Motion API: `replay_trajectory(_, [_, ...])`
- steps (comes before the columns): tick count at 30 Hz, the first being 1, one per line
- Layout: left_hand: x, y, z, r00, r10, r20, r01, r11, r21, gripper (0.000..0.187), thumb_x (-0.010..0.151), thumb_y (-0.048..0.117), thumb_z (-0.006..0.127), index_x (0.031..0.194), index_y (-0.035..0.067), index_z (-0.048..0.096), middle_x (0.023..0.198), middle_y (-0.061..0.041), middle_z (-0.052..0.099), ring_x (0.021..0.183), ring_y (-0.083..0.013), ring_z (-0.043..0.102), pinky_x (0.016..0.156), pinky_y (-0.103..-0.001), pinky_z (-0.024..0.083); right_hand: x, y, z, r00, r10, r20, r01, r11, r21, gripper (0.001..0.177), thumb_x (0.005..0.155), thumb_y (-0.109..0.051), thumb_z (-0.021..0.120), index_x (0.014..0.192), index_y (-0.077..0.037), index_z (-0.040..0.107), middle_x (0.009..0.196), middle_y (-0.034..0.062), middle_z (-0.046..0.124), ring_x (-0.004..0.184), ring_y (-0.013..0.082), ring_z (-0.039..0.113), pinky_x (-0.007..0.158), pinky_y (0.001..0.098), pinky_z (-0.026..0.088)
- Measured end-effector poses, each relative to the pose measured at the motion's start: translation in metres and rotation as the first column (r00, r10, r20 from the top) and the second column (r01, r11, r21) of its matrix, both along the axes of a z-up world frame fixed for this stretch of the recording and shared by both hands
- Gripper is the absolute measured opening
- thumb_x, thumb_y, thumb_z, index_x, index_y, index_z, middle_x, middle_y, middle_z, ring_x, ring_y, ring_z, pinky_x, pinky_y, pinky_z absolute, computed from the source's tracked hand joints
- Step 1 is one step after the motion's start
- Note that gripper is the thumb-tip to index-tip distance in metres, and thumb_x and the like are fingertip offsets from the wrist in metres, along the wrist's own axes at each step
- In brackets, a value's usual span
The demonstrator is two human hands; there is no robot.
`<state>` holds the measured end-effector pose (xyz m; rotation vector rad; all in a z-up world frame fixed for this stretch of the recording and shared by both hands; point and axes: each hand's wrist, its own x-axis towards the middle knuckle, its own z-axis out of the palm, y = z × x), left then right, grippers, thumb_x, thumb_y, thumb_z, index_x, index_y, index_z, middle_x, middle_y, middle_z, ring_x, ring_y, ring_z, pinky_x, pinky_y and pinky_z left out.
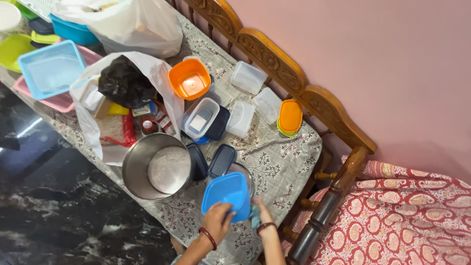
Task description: The person wipes the inside and outside of various plastic containers and lids with a cloth, then places them on a table. The person also wipes a metal bowl and lid.
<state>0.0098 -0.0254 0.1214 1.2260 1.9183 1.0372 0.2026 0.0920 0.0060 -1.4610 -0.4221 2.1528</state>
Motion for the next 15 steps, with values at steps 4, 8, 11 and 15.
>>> replay_trajectory(4, [-0.024,-0.012,-0.028,0.95,0.241,0.2,-0.189,0.95,-0.247,0.032,0.09,0.03,0.071,0.111,0.007,0.07,0.081,-0.012,0.073,0.068,-0.0214,0.067,0.066,-0.035,0.052,-0.003,0.018,0.034,0.959,-0.196,0.207,0.183,0.98,0.08,0.039,0.096,-0.04,0.062,0.122,-0.011,0.066,0.109,0.0104,0.067,0.084,0.0225,0.064,0.067,0.0429,0.056])
replay_trajectory(8, [-0.04,-0.015,-0.038,0.809,0.225,0.544,-0.24,0.97,-0.045,0.037,0.096,0.036,0.066,0.1,-0.001,0.07,0.084,-0.007,0.072,0.077,-0.0108,0.063,0.069,-0.029,0.053,-0.059,-0.002,0.093,0.975,-0.033,0.222,-0.058,0.917,0.394,0.037,0.09,-0.014,0.065,0.126,-0.011,0.064,0.116,0.013,0.076,0.098,0.0217,0.074,0.088,0.0377,0.061])
replay_trajectory(11, [-0.045,-0.012,-0.021,0.761,0.261,0.594,-0.303,0.953,-0.03,0.043,0.1,0.042,0.059,0.099,0.0,0.072,0.082,-0.004,0.071,0.078,-0.0094,0.061,0.07,-0.028,0.051,-0.107,-0.067,0.141,0.711,-0.009,0.703,-0.673,0.281,0.684,0.042,0.093,-0.012,0.059,0.133,-0.003,0.065,0.129,0.0171,0.069,0.117,0.0328,0.066,0.1,0.0461,0.052])
replay_trajectory(15, [-0.046,-0.025,0.025,0.789,0.414,0.454,-0.372,0.91,-0.185,0.049,0.096,0.051,0.054,0.089,0.008,0.077,0.072,-0.002,0.073,0.07,-0.0107,0.064,0.064,-0.027,0.048,-0.122,-0.12,0.182,0.605,-0.277,0.747,-0.795,-0.26,0.547,0.044,0.099,-0.009,0.046,0.14,0.003,0.056,0.148,0.0245,0.061,0.14,0.0396,0.056,0.119,0.0491,0.037])
